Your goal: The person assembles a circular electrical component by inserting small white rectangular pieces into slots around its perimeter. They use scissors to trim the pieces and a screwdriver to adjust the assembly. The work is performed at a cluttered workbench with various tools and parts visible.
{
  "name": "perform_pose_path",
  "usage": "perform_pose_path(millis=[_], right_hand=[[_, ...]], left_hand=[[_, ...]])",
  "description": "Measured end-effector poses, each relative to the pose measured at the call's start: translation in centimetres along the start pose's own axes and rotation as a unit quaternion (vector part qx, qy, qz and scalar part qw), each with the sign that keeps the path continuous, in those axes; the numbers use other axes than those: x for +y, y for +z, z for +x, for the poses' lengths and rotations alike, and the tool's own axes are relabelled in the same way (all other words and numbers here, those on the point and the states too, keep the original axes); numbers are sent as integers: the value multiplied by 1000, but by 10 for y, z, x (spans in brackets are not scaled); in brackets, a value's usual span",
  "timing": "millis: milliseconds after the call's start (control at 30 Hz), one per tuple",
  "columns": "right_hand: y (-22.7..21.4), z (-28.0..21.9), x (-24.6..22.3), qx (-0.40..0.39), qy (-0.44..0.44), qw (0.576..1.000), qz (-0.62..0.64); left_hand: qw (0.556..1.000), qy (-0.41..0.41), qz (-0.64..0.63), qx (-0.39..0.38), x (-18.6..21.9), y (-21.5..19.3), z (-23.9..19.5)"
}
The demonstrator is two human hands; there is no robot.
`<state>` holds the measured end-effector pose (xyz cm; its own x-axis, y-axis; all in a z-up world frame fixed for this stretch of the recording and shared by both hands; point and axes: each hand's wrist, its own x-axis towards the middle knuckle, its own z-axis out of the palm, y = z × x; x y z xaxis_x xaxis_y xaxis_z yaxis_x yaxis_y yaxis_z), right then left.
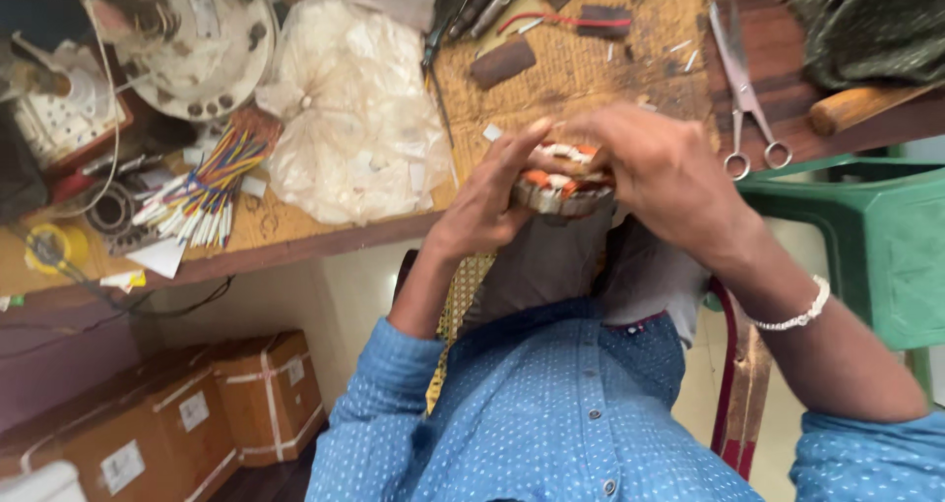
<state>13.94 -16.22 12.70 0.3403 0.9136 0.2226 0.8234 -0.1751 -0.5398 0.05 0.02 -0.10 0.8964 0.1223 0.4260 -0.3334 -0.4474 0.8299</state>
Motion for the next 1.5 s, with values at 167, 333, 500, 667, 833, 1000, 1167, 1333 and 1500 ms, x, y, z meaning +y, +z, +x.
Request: perform_pose_path(millis=[167,333,500,667,833,1000,1167,1333,1500], right_hand=[[-1,-20,14,11,-44,994,96],[0,-36,24,33,25,985,170],[21,-50,23,96,-14,980,172],[65,-45,33,167,-48,983,66],[100,-45,41,273,-29,958,85],[112,-50,48,301,-24,948,105],[106,-53,50,300,-28,944,136],[104,-49,31,312,22,931,187],[116,-48,24,339,77,883,316]], left_hand=[[994,-32,-103,-2,-10,3,-10],[998,10,-66,11,-15,5,-10],[993,-64,-91,32,-1,3,-3],[996,-14,-44,70,28,-10,25],[992,-95,44,68,51,-7,46],[986,-119,58,97,57,-2,49],[982,-118,94,110,59,3,50],[985,-83,142,55,56,-5,48],[981,-58,181,49,49,2,44]])
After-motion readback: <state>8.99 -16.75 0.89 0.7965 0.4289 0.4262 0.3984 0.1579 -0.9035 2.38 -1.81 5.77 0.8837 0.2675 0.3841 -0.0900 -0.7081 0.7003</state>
